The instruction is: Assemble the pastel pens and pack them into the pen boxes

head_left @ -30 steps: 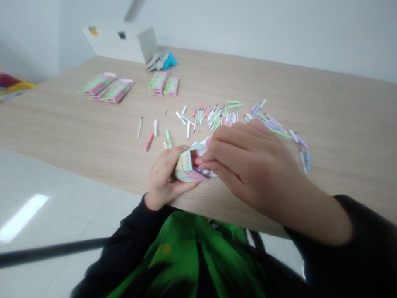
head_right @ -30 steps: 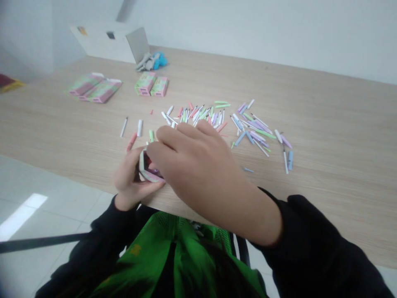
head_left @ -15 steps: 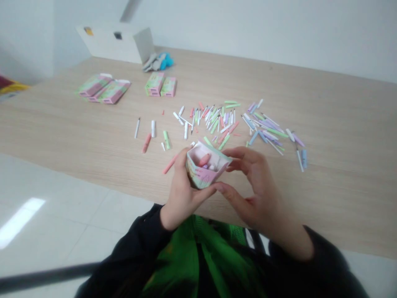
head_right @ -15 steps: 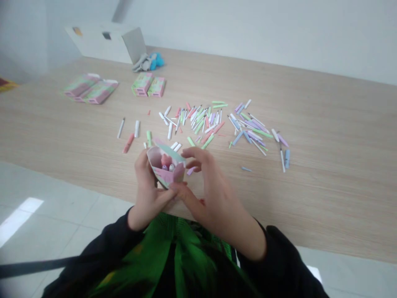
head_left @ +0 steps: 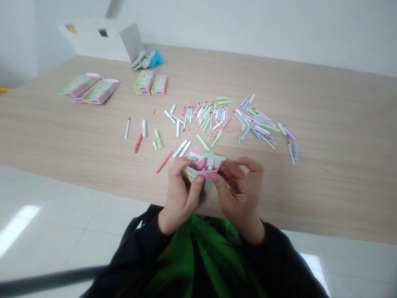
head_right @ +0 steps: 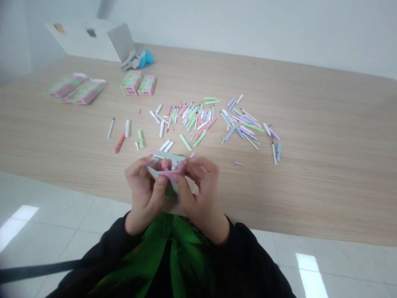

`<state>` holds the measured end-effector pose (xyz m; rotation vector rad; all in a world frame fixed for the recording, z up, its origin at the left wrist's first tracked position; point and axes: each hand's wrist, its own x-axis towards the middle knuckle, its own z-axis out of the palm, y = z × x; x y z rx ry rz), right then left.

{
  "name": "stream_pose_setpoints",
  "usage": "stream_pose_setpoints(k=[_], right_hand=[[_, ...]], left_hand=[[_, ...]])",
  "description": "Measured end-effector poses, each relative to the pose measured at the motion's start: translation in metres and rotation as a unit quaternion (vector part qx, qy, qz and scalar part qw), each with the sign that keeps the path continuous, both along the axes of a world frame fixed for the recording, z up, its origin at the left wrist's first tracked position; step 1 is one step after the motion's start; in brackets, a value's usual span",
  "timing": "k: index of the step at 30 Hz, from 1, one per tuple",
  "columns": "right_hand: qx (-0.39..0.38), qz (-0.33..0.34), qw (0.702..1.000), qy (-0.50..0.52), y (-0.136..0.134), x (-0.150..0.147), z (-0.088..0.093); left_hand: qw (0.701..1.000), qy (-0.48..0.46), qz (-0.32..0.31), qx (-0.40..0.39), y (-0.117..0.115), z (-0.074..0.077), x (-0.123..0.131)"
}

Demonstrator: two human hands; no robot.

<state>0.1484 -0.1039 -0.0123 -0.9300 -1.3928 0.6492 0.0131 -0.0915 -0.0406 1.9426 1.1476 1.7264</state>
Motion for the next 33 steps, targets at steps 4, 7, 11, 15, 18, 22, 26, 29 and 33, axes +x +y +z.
stream_pose_setpoints(k=[4,7,11,15,18,22,26,29,33], right_hand=[[-0.003,0.003,1.0,-0.031,0.001,0.001,-0.006],[-0.006,0.015,0.998,-0.067,0.0,0.004,-0.002],[-0.002,0.043,0.995,-0.089,0.0,0.006,0.008],[-0.01,0.066,0.993,-0.094,0.002,0.008,0.011],[-0.033,0.098,0.993,-0.065,0.002,0.007,0.008],[-0.031,0.098,0.995,-0.019,0.001,0.004,0.004],[-0.041,0.108,0.993,-0.001,0.0,0.003,0.012],[-0.04,0.074,0.996,0.001,0.002,0.004,0.024],[-0.02,0.06,0.997,-0.035,0.006,0.008,0.036]], left_hand=[[0.999,0.011,-0.004,0.04,0.002,0.006,0.002],[0.998,0.004,0.009,0.063,0.003,0.006,0.003],[0.996,-0.01,0.027,0.084,0.002,-0.001,0.003],[0.992,0.029,0.076,0.093,0.0,-0.001,0.0],[0.995,0.067,0.028,0.064,-0.002,0.006,-0.004],[0.994,0.067,0.013,0.083,-0.001,0.013,-0.007],[0.991,0.07,0.006,0.113,0.002,0.017,-0.009],[0.989,0.082,-0.027,0.12,0.005,0.024,-0.012],[0.987,0.102,-0.08,0.095,0.008,0.031,-0.016]])
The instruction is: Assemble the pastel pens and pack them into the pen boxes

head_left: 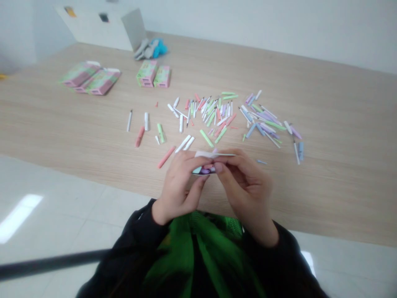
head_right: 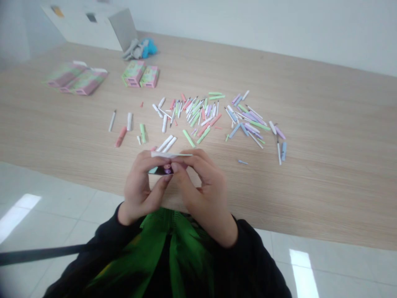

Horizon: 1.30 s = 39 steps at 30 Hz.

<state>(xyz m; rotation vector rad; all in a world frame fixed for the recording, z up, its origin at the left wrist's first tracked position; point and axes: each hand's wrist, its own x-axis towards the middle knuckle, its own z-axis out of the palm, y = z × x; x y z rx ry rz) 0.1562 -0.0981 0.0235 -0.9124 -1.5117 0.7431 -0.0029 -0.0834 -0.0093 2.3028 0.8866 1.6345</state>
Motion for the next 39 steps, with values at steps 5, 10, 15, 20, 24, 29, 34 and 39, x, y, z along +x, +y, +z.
stream_pose_setpoints(k=[5,10,15,20,24,29,34,39], right_hand=[[0.007,0.025,1.0,-0.016,0.001,0.004,0.005],[0.002,-0.005,0.999,-0.036,0.002,0.008,0.019],[0.025,-0.033,0.983,-0.181,0.001,0.018,0.041],[0.03,-0.015,0.944,-0.327,0.002,0.02,0.062],[-0.004,-0.002,0.933,-0.36,0.008,0.016,0.07],[-0.023,-0.018,0.929,-0.37,0.013,0.01,0.069],[-0.014,-0.03,0.922,-0.386,0.012,0.008,0.067],[-0.018,0.004,0.923,-0.385,0.017,0.006,0.067]], left_hand=[[1.0,0.0,0.003,-0.006,-0.003,0.0,0.002],[1.0,-0.019,0.01,-0.019,-0.004,0.004,0.003],[0.999,-0.008,0.011,-0.044,-0.006,0.011,0.001],[0.999,0.004,0.016,-0.049,-0.008,0.017,0.003],[0.999,-0.015,0.017,-0.048,-0.009,0.016,0.004],[0.999,-0.037,0.017,-0.029,-0.004,0.007,0.005],[0.999,-0.032,0.014,-0.018,0.001,-0.001,0.007],[0.998,-0.05,0.015,-0.026,-0.001,-0.006,0.006]])
